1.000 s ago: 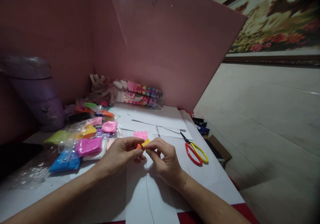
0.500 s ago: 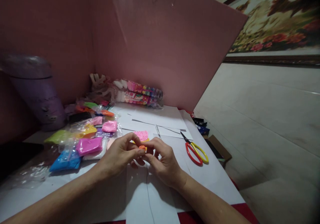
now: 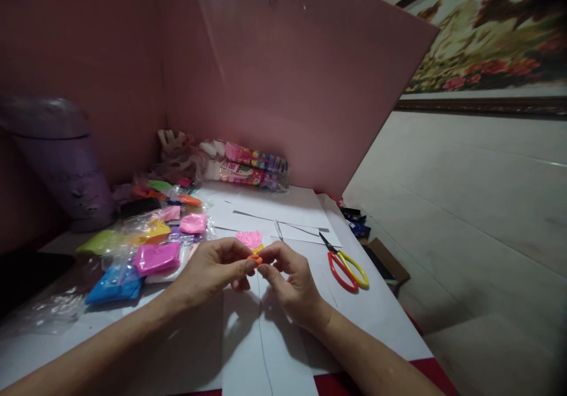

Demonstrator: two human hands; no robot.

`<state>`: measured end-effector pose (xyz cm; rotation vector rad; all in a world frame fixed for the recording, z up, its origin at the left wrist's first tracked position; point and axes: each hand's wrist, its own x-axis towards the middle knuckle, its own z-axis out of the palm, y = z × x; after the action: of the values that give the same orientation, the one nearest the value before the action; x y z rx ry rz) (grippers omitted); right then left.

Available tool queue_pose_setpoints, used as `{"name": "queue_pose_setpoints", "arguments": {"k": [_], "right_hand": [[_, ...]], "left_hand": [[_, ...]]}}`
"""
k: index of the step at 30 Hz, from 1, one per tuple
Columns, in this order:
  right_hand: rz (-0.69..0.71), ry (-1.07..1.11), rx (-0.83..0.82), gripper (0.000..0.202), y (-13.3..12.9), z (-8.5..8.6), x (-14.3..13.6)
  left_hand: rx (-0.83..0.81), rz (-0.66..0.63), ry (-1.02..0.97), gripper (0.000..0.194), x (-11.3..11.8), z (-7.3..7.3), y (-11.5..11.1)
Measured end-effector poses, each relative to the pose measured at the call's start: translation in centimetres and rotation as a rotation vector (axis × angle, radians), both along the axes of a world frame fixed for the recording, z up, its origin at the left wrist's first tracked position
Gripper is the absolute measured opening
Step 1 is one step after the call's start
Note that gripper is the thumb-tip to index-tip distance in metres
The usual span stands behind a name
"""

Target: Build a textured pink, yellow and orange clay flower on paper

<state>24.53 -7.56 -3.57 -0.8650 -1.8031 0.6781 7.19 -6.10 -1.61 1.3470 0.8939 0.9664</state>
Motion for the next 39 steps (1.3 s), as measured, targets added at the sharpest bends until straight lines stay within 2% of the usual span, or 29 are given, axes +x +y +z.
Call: {"name": "queue_pose_setpoints", "arguments": {"k": [5, 12, 17, 21, 24, 27, 32, 39], "right_hand": [[0.009, 0.003, 0.113, 0.005, -0.15, -0.07, -0.20], [-0.106, -0.017, 0.139, 0.008, 0.07, -0.24, -0.08], [-0.034, -0.054, 0.193, 0.010, -0.22, -0.18, -0.17], [0.029, 0.001, 0.113, 0.014, -0.26, -0.30, -0.14], [-0.048, 0.041, 0.057, 0.012, -0.11, -0.37, 0.00], [-0.101, -0.021, 0.089, 0.008, -0.06, -0.18, 0.00], [-0.045, -0.046, 0.107, 0.010, -0.15, 0.13, -0.23], [-0.023, -0.006, 0.089, 0.006, 0.00, -0.37, -0.15]], "left_hand": [[0.000, 0.037, 0.027, 0.021, -0.11, 0.01, 0.06], [-0.023, -0.015, 0.001, 0.024, 0.05, -0.08, 0.00], [-0.043, -0.008, 0.036, 0.024, 0.06, -0.39, 0.07], [-0.027, 0.000, 0.029, 0.022, 0.08, -0.34, 0.06], [-0.041, 0.010, 0.000, 0.023, 0.11, -0.11, -0.07], [-0.052, 0.030, -0.009, 0.026, 0.08, -0.01, -0.15], [-0.042, -0.006, -0.029, 0.027, -0.13, -0.20, -0.06], [-0.130, -0.046, -0.058, 0.028, -0.24, -0.12, 0.11]]}}
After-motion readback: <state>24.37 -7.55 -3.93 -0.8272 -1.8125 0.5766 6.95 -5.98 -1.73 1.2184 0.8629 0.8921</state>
